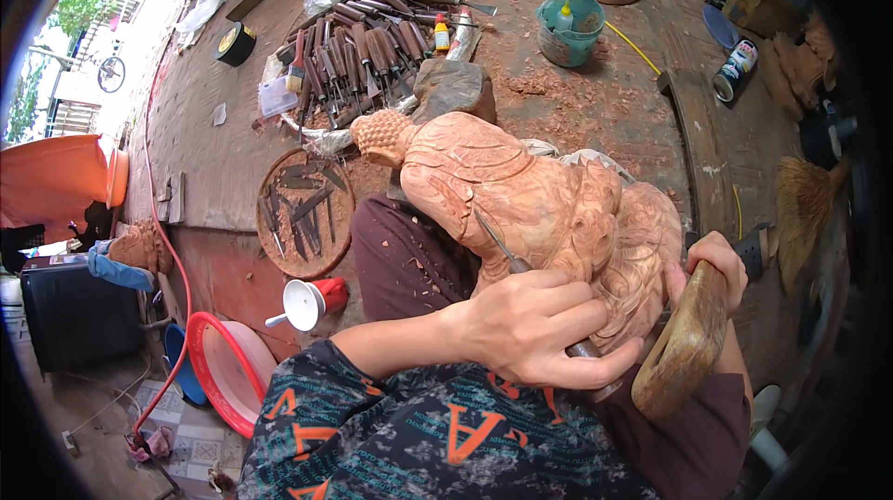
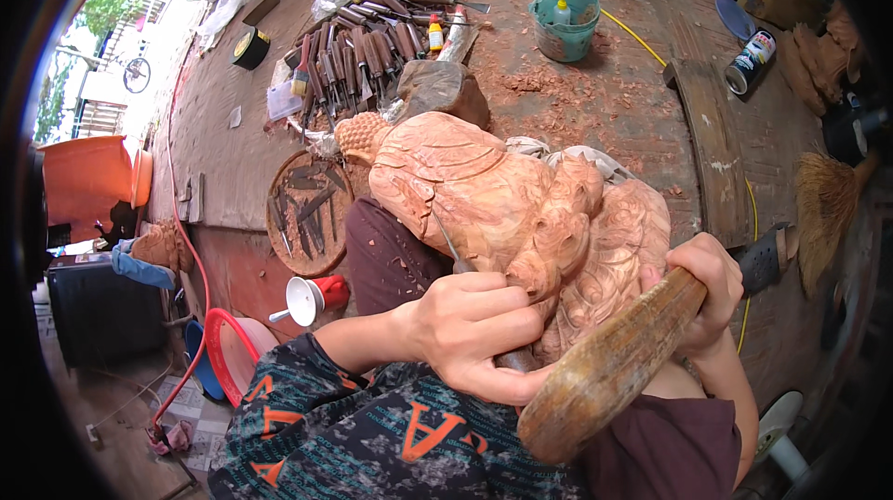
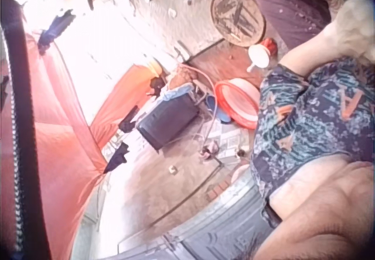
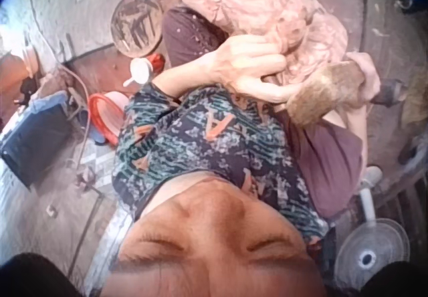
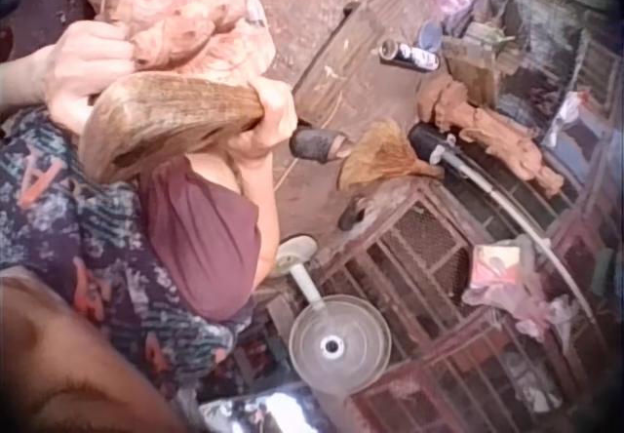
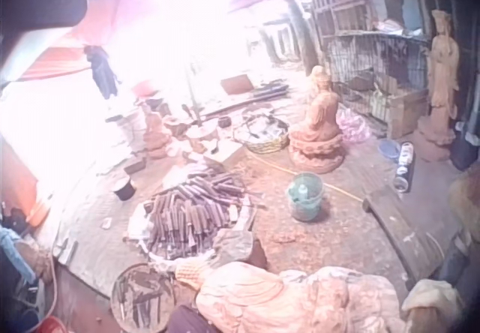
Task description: The person carves a wooden Buddha statue using a chisel and mallet. They repeatedly strike the chisel to shape the wood, occasionally switching tools and brushing away wood shavings.
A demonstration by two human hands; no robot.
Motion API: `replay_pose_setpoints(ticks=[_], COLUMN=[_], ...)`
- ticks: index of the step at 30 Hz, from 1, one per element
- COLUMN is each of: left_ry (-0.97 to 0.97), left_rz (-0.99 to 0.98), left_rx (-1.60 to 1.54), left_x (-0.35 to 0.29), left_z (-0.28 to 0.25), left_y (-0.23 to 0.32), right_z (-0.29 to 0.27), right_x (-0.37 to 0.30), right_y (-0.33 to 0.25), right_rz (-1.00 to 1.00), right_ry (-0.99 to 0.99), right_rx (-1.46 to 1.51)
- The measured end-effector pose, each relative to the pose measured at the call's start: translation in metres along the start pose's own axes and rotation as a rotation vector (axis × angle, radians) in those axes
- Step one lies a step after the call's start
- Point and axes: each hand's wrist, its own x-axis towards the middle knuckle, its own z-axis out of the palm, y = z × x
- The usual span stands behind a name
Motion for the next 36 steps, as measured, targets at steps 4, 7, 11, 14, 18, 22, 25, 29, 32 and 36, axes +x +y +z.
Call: replay_pose_setpoints(ticks=[4,7,11,14,18,22,25,29,32,36], left_ry=[0.013,0.032,0.022,0.041,0.057,0.105,0.122,0.131,0.174,0.276], left_rz=[0.002,-0.016,-0.011,0.005,-0.002,0.007,0.009,-0.028,-0.057,-0.095], left_rx=[0.025,-0.008,0.013,0.018,0.009,-0.004,0.009,0.044,0.039,0.045], left_x=[0.0,-0.003,-0.005,-0.004,-0.003,-0.004,-0.003,0.001,0.003,0.006], left_z=[-0.002,0.004,0.008,0.009,0.008,0.011,0.016,0.021,0.021,0.012], left_y=[0.0,-0.002,-0.002,-0.004,-0.004,-0.006,-0.009,-0.012,-0.014,-0.019], right_z=[0.0,0.003,0.003,0.004,0.006,0.006,0.006,0.006,0.005,-0.02], right_x=[-0.006,-0.013,-0.015,-0.014,-0.014,-0.012,-0.015,-0.017,-0.019,-0.003], right_y=[0.0,-0.003,-0.008,-0.008,-0.009,-0.011,-0.01,-0.013,-0.017,-0.016], right_rz=[0.04,0.076,0.11,0.099,0.089,0.083,0.063,0.083,0.121,0.09], right_ry=[0.01,0.03,0.016,0.026,0.017,0.013,0.022,0.048,0.118,-0.215], right_rx=[-0.031,-0.026,-0.015,-0.015,-0.001,-0.016,-0.013,0.028,0.076,-0.071])
